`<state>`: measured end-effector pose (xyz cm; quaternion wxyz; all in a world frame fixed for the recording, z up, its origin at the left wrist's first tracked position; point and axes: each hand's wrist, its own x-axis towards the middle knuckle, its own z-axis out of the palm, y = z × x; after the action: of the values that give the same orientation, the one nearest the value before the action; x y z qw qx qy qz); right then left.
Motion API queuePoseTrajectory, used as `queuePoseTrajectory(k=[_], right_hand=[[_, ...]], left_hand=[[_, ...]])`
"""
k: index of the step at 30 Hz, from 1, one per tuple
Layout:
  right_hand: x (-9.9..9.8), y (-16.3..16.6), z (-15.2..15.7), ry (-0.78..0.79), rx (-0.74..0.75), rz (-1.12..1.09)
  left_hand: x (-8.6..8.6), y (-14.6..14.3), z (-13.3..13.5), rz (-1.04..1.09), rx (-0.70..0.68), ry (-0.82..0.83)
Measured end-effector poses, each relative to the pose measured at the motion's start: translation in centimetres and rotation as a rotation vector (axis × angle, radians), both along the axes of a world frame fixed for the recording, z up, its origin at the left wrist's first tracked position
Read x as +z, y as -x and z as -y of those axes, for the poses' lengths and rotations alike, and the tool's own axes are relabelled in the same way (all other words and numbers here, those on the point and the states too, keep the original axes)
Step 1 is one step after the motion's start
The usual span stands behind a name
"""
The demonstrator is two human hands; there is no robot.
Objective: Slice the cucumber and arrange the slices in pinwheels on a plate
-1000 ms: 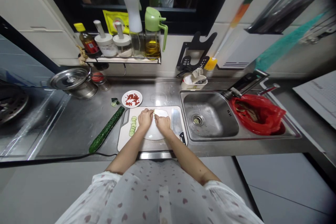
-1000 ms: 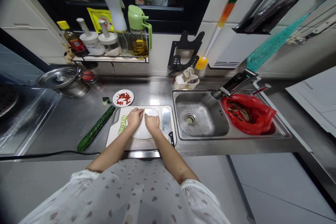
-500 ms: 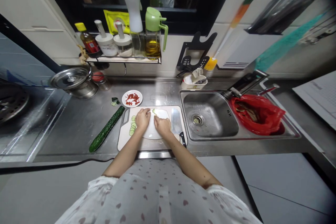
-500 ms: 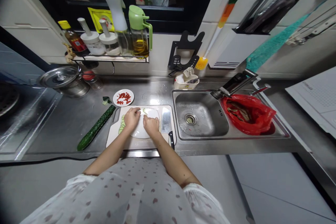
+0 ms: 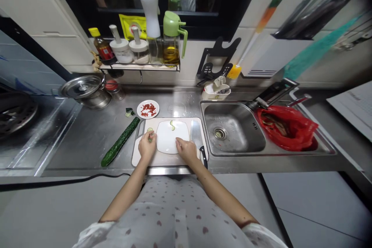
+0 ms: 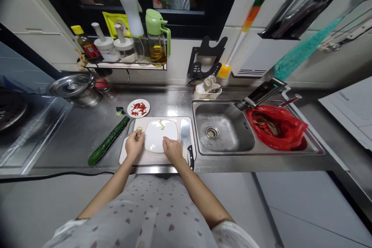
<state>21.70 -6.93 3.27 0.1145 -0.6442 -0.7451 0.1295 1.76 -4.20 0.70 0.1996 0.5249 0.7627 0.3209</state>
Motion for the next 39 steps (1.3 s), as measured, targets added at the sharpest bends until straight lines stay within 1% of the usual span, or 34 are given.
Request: queuePoseTrajectory(k=[4,8,12,16,21,28,32,35,39], right_hand=[[-0.1,-1.1,0.9,-0.025,-0.039,-0.010],[-0.2,-1.8,1.4,-0.003,-0.080,-0.012],[0.0,-1.6,1.4,0.013,-0.100,-0.012],[0.2,-1.1,1.4,0.015,-0.098,-0.015],[0.3,-1.1,1.6,0.009,-0.091,-0.038],[0.2,-1.2,2.2,0.010,-0.105,-0.039],[0.3,-1.1,2.4,0.021,-0.105,-0.030],[0.5,-1.0,2.4,0.022,-0.102,-0.027],[0.5,-1.0,2.5,0.021,-0.093,-0.033]], left_hand=[[-0.5,2.4,2.5,-0.029,0.012,0.084],[-0.6,4.1,4.3,-0.129,0.016,0.186],[-0.3,4.3,4.9,-0.236,0.019,0.262],[-0.2,3.8,5.0,-0.271,0.012,0.303],[-0.4,3.6,5.0,-0.219,0.023,0.287],[-1.2,3.5,4.5,-0.109,0.060,0.176],[-1.3,3.5,4.5,-0.064,0.070,0.186],[-1.2,3.6,4.5,-0.060,0.054,0.192],[-1.1,3.8,4.6,-0.124,-0.014,0.169]])
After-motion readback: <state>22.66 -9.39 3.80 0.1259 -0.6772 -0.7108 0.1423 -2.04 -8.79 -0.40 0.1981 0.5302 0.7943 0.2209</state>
